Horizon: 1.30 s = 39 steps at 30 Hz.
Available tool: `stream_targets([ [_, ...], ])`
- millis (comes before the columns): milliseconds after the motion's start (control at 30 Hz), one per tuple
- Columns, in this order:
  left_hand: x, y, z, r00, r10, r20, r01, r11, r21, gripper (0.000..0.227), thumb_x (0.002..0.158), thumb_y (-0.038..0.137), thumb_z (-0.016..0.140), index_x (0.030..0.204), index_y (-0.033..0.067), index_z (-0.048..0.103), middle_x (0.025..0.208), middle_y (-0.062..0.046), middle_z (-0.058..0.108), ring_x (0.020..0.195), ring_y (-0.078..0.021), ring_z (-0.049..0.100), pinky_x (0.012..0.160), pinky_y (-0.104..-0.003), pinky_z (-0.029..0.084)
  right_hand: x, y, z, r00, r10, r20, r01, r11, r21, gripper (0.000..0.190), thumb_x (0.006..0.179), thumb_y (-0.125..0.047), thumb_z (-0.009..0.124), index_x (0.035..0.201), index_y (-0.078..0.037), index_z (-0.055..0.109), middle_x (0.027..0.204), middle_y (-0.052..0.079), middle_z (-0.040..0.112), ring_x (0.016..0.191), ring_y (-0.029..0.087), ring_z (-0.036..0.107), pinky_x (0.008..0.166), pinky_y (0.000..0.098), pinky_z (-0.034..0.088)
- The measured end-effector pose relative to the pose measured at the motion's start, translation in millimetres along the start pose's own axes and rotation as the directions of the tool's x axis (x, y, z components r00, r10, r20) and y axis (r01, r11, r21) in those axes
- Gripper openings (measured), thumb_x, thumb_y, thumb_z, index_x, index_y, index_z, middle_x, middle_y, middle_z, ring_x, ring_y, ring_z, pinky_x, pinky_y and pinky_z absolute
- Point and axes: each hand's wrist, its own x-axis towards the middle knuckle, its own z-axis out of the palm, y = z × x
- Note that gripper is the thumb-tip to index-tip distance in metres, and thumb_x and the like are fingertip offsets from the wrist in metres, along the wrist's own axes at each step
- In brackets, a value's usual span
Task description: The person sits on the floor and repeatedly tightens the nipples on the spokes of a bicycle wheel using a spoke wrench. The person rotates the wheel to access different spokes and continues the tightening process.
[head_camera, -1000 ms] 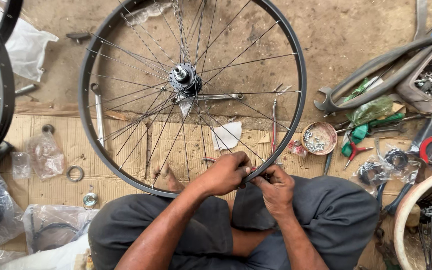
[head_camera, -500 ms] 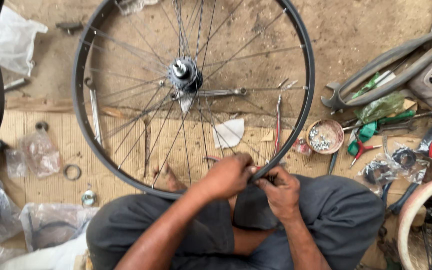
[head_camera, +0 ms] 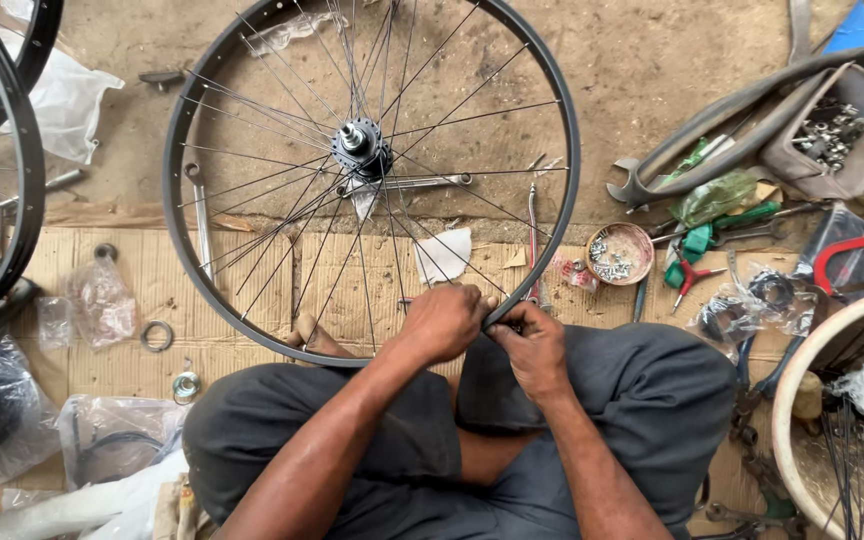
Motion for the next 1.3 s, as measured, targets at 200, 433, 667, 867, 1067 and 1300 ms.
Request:
stream_targets([
  [200,3.3,-6.2,6.1,1.0,-0.022,-0.005,0.021,0.991,-0.132,0.03,0.096,0.033,0.057,0.099,0.0059,0.071,0.096,-0.021,0.074,0.094,-0.0418,0.068,0.082,-0.053,0.051,4.3,7.5,-0.9,0.999,0.012,-0.049,-0.017,0.993,-0.117,0.009,0.087,0.008,0.072,0.093,0.001,0.069,0.088,0.002,0.072,0.081,0.007,0.067,0.074,0.0227,0.056],
  [433,10.5,-24.9,19.4,0.996,0.082,-0.022,-0.085,0.985,-0.151,0.032,0.094,0.033,0.06,0.099,0.003,0.071,0.096,-0.023,0.073,0.095,-0.0427,0.069,0.084,-0.051,0.054,2.8,6.1,1.2,1.0,0.009,-0.026,-0.015,0.977,-0.211,0.007,0.086,0.006,0.073,0.091,0.001,0.071,0.083,0.001,0.07,0.077,0.007,0.062,0.07,0.0236,0.052],
  [667,1.4,-11.3,18.2,0.998,0.025,-0.051,-0.024,1.0,0.02,0.04,0.101,0.038,0.058,0.098,0.001,0.071,0.095,-0.026,0.072,0.094,-0.0447,0.067,0.085,-0.054,0.052,2.6,6.3,4.4,0.999,0.024,-0.031,-0.029,0.988,-0.153,0.008,0.085,0.006,0.075,0.089,0.0,0.071,0.083,0.003,0.07,0.075,0.007,0.062,0.068,0.0241,0.053],
  [867,2.6,-15.3,28.9,0.999,-0.049,0.02,0.051,0.983,-0.175,0.035,0.101,0.032,0.054,0.102,0.0006,0.068,0.091,-0.026,0.071,0.088,-0.0444,0.069,0.08,-0.055,0.055,-3.6,3.4,1.5,0.994,0.107,-0.031,-0.111,0.978,-0.178,0.007,0.086,0.001,0.076,0.088,-0.001,0.07,0.081,0.002,0.069,0.071,0.007,0.061,0.062,0.0238,0.05],
  [1067,-9.7,-31.6,15.0,0.977,0.137,0.164,-0.163,0.974,0.159,0.03,0.098,0.024,0.055,0.096,-0.0007,0.072,0.091,-0.026,0.073,0.087,-0.0412,0.07,0.081,-0.052,0.053,-7.8,0.7,6.4,0.974,0.219,0.057,-0.178,0.9,-0.399,0.012,0.079,-0.002,0.081,0.091,-0.001,0.078,0.082,0.002,0.076,0.073,0.008,0.066,0.069,0.025,0.053],
  [1300,-41.0,-101.2,-47.2,0.939,0.01,0.343,-0.146,0.916,0.375,0.027,0.092,0.026,0.064,0.096,0.0027,0.076,0.096,-0.022,0.074,0.09,-0.0372,0.069,0.081,-0.048,0.054,-13.9,-3.4,33.1,0.803,0.336,0.492,-0.067,0.871,-0.486,0.022,0.087,-0.017,0.077,0.104,-0.003,0.076,0.088,0.003,0.075,0.078,0.011,0.067,0.071,0.0292,0.055],
])
